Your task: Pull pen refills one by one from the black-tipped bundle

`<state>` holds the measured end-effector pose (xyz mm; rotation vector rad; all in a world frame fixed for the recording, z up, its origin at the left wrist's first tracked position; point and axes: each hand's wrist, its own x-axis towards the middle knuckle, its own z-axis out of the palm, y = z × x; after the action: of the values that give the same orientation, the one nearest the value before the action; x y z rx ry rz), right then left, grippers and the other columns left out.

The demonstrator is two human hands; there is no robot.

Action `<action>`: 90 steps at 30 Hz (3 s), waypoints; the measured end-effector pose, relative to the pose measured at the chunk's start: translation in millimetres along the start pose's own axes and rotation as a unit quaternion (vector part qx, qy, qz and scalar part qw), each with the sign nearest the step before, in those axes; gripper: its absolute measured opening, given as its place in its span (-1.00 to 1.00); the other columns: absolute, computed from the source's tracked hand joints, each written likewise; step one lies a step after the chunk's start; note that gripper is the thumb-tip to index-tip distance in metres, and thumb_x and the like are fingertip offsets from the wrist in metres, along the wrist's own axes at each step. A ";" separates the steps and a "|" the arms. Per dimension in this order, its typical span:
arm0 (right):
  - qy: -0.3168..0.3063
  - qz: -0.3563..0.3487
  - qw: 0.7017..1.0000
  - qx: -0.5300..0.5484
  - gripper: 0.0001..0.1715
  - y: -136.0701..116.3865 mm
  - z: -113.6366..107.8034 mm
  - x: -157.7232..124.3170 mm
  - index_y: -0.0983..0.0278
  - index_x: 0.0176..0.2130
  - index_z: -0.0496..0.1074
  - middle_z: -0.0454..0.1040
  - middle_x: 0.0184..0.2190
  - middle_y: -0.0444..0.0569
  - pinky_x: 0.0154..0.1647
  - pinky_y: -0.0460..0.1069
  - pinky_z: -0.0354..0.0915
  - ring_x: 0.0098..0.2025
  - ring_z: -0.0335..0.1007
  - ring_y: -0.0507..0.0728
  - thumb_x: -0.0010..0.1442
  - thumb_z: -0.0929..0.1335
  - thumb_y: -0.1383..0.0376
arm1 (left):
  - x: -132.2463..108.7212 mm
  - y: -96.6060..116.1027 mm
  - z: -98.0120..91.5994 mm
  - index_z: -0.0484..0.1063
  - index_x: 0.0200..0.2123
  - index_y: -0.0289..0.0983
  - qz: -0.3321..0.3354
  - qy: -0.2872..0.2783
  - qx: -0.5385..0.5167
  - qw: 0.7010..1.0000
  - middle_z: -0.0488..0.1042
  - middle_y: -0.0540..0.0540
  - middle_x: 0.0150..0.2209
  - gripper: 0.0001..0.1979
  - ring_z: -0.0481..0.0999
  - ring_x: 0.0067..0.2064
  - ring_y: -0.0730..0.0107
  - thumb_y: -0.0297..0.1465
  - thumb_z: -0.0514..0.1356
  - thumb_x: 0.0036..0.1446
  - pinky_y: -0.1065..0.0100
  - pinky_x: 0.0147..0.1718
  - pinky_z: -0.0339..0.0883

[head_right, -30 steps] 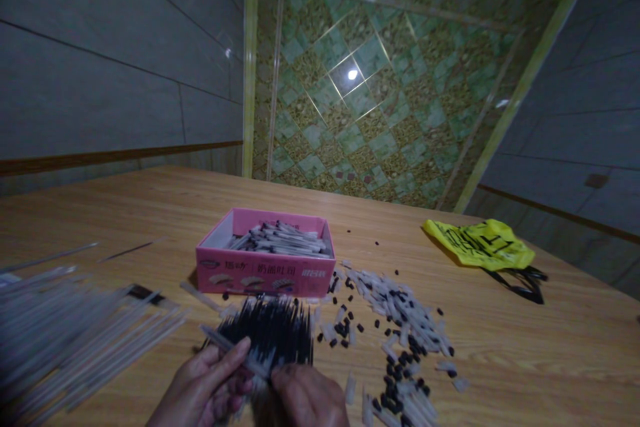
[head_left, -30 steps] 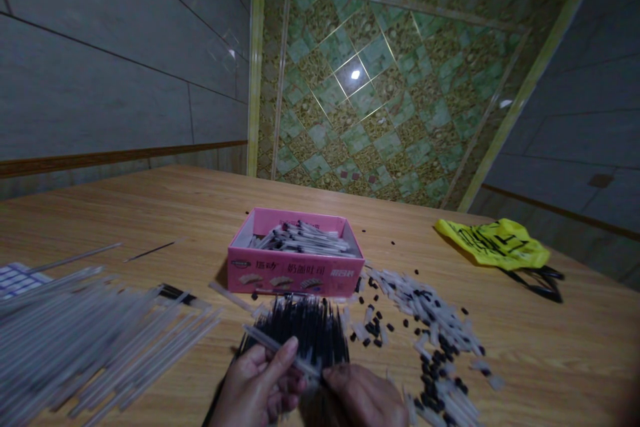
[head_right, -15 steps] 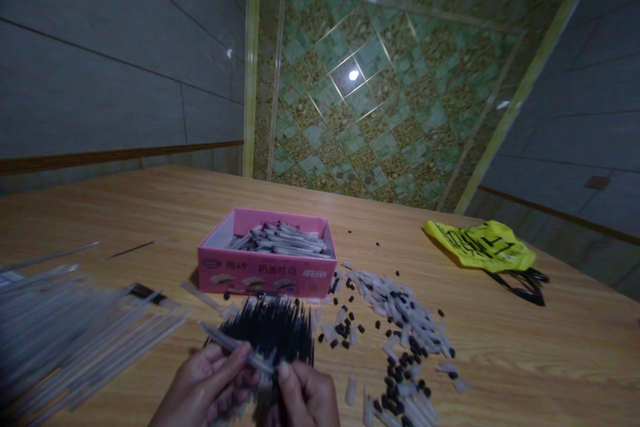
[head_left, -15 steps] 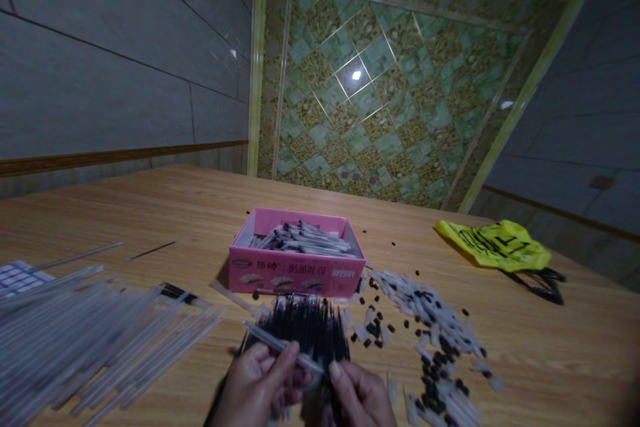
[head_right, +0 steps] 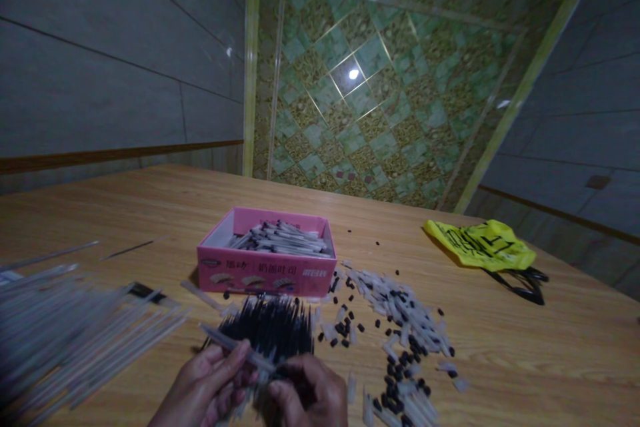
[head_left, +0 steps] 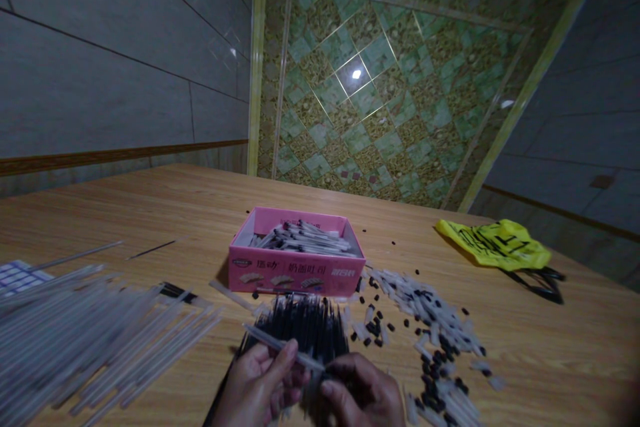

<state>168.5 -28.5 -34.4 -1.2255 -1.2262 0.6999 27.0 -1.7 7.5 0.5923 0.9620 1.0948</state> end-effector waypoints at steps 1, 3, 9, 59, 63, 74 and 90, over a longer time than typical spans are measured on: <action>0.012 -0.015 0.999 -0.030 -0.80 -0.8 -1.8 0.7 0.29 -0.55 0.47 0.43 -0.71 -0.08 -0.68 -0.13 0.21 -0.67 0.30 0.05 -0.12 0.41 0.19 | -0.6 0.3 0.1 0.41 -0.53 -0.36 -0.002 0.000 -0.001 1.000 0.50 -0.07 -0.62 -0.73 0.46 -0.56 0.47 -0.29 0.37 -0.22 0.51 -0.61 0.29; 0.028 -0.026 0.998 -0.058 -0.83 -2.9 -4.7 1.6 0.29 -0.55 0.48 0.42 -0.70 -0.09 -0.66 -0.14 0.21 -0.65 0.30 0.05 -0.13 0.42 0.21 | -1.3 0.7 0.1 0.41 -0.53 -0.36 -0.002 0.002 -0.005 1.000 0.51 -0.08 -0.61 -0.72 0.47 -0.56 0.46 -0.29 0.37 -0.23 0.51 -0.61 0.29; 0.024 -0.011 0.999 -0.047 -0.83 -3.4 -6.2 1.6 0.28 -0.55 0.46 0.39 -0.71 -0.13 -0.69 -0.16 0.16 -0.67 0.26 0.03 -0.12 0.41 0.21 | -0.2 2.1 0.1 0.40 -0.52 -0.36 -0.004 0.016 -0.006 1.000 0.51 -0.08 -0.61 -0.71 0.48 -0.55 0.45 -0.29 0.38 -0.25 0.51 -0.61 0.29; -0.075 0.178 0.970 0.148 -0.42 7.0 3.7 0.3 0.31 -0.52 0.31 0.21 -0.75 -0.21 -0.73 -0.17 0.01 -0.73 0.03 -0.07 -0.03 0.30 -0.17 | 0.8 -5.8 -0.8 0.38 -0.50 -0.32 0.068 -0.027 0.060 0.996 0.54 -0.11 -0.60 -0.67 0.47 -0.58 0.41 -0.22 0.36 -0.25 0.47 -0.64 0.25; -0.075 -0.021 0.997 0.025 -0.57 -4.6 -1.6 4.2 0.29 -0.41 0.37 0.26 -0.65 -0.17 -0.66 -0.15 0.05 -0.61 0.14 -0.01 -0.02 0.34 -0.04 | 1.6 -3.0 -1.7 0.39 -0.47 -0.34 0.060 -0.002 0.037 0.997 0.55 -0.12 -0.57 -0.69 0.49 -0.53 0.38 -0.27 0.36 -0.23 0.44 -0.59 0.31; -0.095 -0.090 0.987 -0.092 -0.64 -5.2 -8.5 4.5 0.26 -0.47 0.33 0.24 -0.68 -0.18 -0.65 -0.14 0.03 -0.64 0.12 -0.01 0.16 0.22 0.06 | 3.7 -10.0 -2.9 0.39 -0.47 -0.35 0.065 0.003 0.048 0.997 0.55 -0.14 -0.56 -0.66 0.50 -0.53 0.36 -0.22 0.36 -0.24 0.44 -0.61 0.29; -0.116 -0.018 0.993 -0.030 -0.50 -5.2 -6.3 4.3 0.27 -0.60 0.25 0.21 -0.74 -0.17 -0.67 -0.15 0.03 -0.67 0.11 -0.02 0.20 0.17 0.03 | 3.8 -12.4 -1.6 0.39 -0.49 -0.33 0.059 0.005 0.038 0.998 0.51 -0.10 -0.65 -0.64 0.47 -0.59 0.37 -0.20 0.38 -0.30 0.48 -0.67 0.20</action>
<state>174.6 -27.9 -27.4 -1.1912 -1.4665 0.8002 32.0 -2.8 -4.6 0.7136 0.9904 1.1715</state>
